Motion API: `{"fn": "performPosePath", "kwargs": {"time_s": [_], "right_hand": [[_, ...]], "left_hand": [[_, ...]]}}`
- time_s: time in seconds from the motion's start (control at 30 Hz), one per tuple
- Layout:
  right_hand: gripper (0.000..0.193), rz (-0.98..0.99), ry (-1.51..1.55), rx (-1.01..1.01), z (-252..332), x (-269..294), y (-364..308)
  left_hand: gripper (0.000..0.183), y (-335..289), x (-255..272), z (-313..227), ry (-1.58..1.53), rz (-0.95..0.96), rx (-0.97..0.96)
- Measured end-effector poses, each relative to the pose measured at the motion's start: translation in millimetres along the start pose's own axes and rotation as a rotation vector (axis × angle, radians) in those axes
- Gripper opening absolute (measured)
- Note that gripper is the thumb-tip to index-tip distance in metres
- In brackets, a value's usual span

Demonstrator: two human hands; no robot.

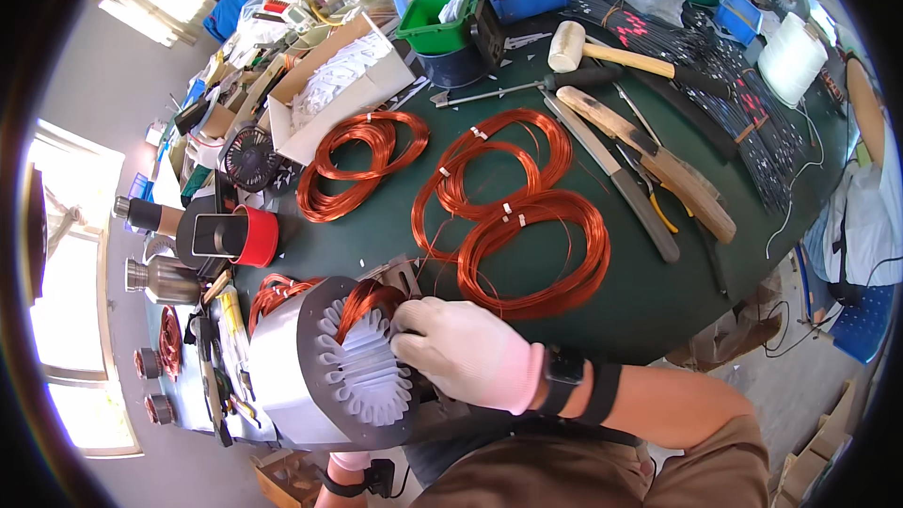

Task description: Inserting copper wire coils into a motor stator.

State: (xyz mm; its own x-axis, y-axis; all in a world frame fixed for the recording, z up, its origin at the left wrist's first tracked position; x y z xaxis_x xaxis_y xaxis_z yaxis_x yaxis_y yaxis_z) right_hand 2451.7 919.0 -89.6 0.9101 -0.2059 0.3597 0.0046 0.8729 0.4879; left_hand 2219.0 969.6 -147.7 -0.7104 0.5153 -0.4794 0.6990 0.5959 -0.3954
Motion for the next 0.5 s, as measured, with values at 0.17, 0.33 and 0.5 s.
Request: {"fn": "performPosePath", "kwargs": {"time_s": [0.17, 0.33, 0.5], "right_hand": [[0.015, -0.047, 0.060, -0.049, -0.7, 15.1, -6.8], [0.019, -0.087, 0.136, 0.012, -1.3, 7.3, 0.7], [0.017, -0.046, 0.098, 0.041, -6.2, -3.6, 0.8]], "left_hand": [[0.046, -4.3, 20.4, -14.2, 0.007, 0.011, 0.000], [0.047, -5.9, 34.5, -20.6, 0.024, 0.038, 0.021], [0.047, -23.7, 56.7, -22.6, 0.033, 0.058, 0.039]]}}
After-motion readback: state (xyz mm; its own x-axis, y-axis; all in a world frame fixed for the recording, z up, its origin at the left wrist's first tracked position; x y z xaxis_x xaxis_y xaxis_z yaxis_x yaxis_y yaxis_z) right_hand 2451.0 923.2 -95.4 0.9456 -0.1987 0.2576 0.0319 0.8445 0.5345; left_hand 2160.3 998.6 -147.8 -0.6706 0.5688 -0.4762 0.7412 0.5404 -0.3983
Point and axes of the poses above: each hand's wrist, its own y-axis towards the middle knuckle, its own x-axis out of the back of the hand, z = x × y, the point moved 4 cm from there along y, towards the middle knuckle, and after that the axes turned 12 degrees about y, right-handed, at the moved point
